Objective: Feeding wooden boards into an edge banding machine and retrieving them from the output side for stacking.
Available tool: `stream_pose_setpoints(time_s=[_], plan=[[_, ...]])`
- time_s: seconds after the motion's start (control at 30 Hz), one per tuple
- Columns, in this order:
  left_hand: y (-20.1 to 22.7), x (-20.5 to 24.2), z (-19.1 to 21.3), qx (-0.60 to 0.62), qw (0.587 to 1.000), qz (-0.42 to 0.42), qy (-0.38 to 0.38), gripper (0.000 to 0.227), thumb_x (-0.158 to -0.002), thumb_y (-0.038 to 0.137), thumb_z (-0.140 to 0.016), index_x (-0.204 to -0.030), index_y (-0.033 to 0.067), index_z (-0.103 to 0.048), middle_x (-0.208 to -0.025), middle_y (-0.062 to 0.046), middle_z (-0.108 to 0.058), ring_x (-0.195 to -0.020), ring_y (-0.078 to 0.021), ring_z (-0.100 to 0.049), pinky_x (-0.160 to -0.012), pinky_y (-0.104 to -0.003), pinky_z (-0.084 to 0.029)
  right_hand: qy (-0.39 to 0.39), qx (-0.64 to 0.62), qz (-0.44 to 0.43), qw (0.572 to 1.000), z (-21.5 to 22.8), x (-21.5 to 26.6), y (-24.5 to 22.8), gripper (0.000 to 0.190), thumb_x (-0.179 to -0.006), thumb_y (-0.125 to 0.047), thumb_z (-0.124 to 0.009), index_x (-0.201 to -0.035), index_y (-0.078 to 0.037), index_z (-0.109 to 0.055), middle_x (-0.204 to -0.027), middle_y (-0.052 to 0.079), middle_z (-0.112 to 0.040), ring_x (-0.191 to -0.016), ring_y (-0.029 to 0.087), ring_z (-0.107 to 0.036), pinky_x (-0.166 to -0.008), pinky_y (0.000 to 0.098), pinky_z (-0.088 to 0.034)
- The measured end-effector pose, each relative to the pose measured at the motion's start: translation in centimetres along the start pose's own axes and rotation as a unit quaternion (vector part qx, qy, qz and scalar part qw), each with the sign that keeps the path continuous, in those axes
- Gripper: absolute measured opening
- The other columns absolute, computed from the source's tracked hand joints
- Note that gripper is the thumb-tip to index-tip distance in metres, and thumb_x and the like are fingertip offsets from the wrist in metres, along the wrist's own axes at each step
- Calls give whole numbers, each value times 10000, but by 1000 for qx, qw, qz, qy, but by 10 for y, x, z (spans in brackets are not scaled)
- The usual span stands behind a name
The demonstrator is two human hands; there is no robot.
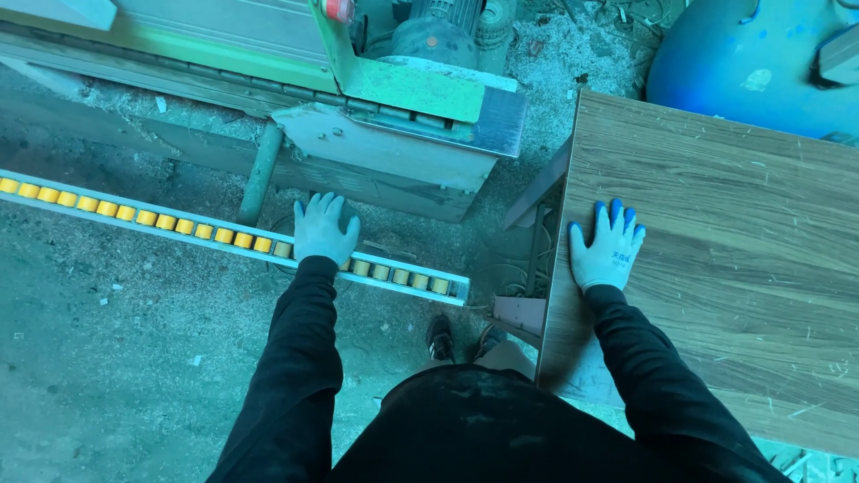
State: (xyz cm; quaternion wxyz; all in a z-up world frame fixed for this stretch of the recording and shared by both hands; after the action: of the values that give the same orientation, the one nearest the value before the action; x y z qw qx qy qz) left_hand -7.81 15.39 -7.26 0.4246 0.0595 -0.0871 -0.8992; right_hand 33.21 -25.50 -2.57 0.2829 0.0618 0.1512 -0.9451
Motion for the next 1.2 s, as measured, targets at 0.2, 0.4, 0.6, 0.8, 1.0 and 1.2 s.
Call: stream_pose_setpoints(time_s=[0.2,0.4,0.6,0.8,1.0,1.2], plan=[[-5,-3,-7,4,1000,-10,-2,522,-1142,584,-714,-1446,182,-845,-1583,-106,-792,-1592,-330,-639,-1424,-666,-327,-7,1,-6,1000,1,0,-1,735,-1136,-605,-728,-1770,-245,-638,-1934,105,-445,-1804,406,-310,-1478,672,-167],[5,2,16,46,993,90,-61,466,-1085,667,-724,-1024,220,-842,-1008,-41,-868,-974,-314,-837,-856,-514,-667,-10,-1,-10,1000,-1,-2,1,748,-1130,-629,-717,-1773,-258,-626,-1939,96,-436,-1810,393,-302,-1484,668,-165],[8,3,22,63,989,102,-85,539,-1109,640,-680,-937,151,-825,-899,-98,-826,-932,-385,-828,-795,-520,-628,-5,1,-10,1000,-6,-2,4,746,-1128,-623,-720,-1772,-258,-628,-1945,94,-433,-1817,391,-297,-1491,662,-141],[6,4,22,74,990,104,-68,531,-1096,640,-701,-901,158,-811,-857,-97,-810,-895,-388,-822,-763,-505,-620,-8,-10,-7,1000,-1,0,1,739,-1131,-617,-721,-1768,-254,-629,-1941,100,-436,-1811,399,-304,-1490,665,-142],[10,6,29,91,989,105,-53,531,-1113,586,-706,-861,125,-785,-812,-127,-777,-860,-388,-807,-740,-488,-624,-16,-13,-14,1000,-2,-2,2,746,-1128,-625,-709,-1773,-262,-615,-1952,90,-415,-1816,392,-291,-1497,662,-137],[7,7,24,93,987,129,-39,493,-1136,562,-701,-836,177,-769,-785,-50,-772,-798,-306,-789,-736,-428,-625,-11,-4,-12,1000,-1,-1,3,740,-1131,-606,-726,-1774,-254,-621,-1948,104,-423,-1817,398,-293,-1494,667,-138]])
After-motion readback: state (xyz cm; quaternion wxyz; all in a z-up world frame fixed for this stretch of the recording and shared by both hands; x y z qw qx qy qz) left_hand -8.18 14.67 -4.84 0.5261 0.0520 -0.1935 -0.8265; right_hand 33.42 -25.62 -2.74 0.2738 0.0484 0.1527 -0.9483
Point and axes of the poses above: each hand's wrist, its own x-axis away from the middle knuckle, its own z-axis out of the back of the hand, y = z × x, the point moved 3 cm from there along -x, towards the middle knuckle
